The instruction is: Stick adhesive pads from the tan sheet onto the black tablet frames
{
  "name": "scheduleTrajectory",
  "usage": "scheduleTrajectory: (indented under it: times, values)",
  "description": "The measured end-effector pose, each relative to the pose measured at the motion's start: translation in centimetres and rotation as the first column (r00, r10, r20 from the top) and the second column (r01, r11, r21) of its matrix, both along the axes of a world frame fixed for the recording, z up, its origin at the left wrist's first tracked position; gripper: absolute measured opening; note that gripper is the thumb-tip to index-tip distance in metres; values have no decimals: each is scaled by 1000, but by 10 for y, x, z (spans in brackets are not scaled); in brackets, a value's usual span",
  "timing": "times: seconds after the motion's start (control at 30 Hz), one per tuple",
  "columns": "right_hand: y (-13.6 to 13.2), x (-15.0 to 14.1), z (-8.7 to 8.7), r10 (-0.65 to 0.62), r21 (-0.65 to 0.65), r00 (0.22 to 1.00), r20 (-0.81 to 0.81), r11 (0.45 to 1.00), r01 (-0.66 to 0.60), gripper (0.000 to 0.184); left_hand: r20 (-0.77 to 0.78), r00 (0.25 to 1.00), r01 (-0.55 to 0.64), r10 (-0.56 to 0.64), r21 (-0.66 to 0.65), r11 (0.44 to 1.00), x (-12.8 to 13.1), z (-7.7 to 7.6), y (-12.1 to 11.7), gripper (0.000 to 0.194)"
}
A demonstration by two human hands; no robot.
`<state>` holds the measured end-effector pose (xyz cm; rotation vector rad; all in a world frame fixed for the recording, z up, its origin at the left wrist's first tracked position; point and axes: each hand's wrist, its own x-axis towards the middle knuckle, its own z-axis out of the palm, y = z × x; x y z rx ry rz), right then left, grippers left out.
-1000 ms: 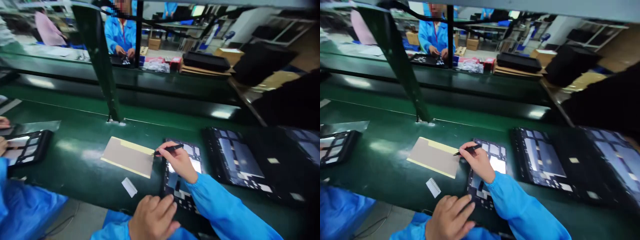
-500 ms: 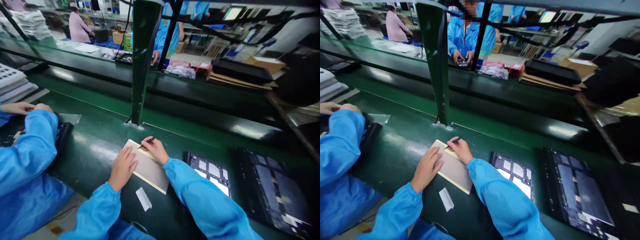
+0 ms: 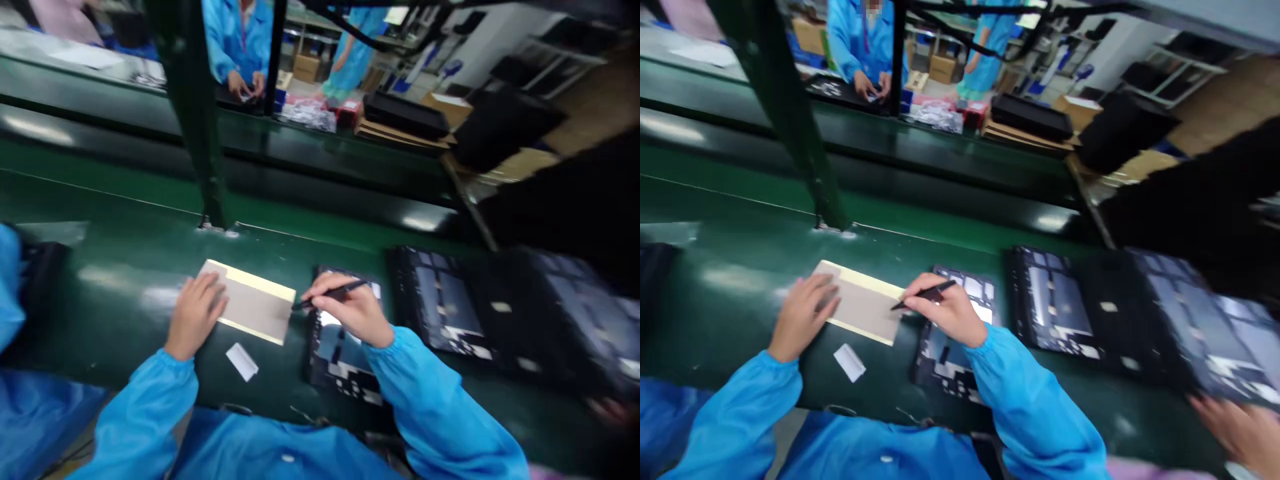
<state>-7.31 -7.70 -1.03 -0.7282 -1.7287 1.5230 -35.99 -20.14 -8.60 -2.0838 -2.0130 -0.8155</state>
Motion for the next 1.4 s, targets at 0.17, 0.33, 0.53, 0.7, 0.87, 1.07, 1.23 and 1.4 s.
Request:
scheduleTrajectory:
  times: [0.17,0.33,0.53,0.7,0.87,1.07,1.23,1.4]
  values:
    - [-60,128,-23,-85,-7,991,107,996,86,15,132,963,213,-236,168,963,81,31,-21,12]
    - [-98,160,-60,-139,11,979,151,990,139,21,217,838,498,-501,74,864,192,22,-43,18]
    - [-95,155,-60,-131,52,985,111,991,126,22,187,826,520,-532,111,847,208,-2,-39,10]
    - [-95,156,-64,-130,48,986,101,991,125,23,111,787,589,-607,161,792,202,2,-42,16]
    - [-96,157,-66,-123,52,988,94,992,118,21,124,779,593,-615,172,786,205,-2,-44,18]
    - [-95,157,-64,-117,56,987,110,992,111,20,134,778,587,-614,193,786,205,-1,-44,20]
    - [-97,158,-65,-92,88,988,123,993,82,18,170,804,554,-571,138,821,207,3,-41,18]
    - [-96,161,-65,-73,104,992,104,993,62,12,143,785,579,-603,177,796,206,3,-45,14]
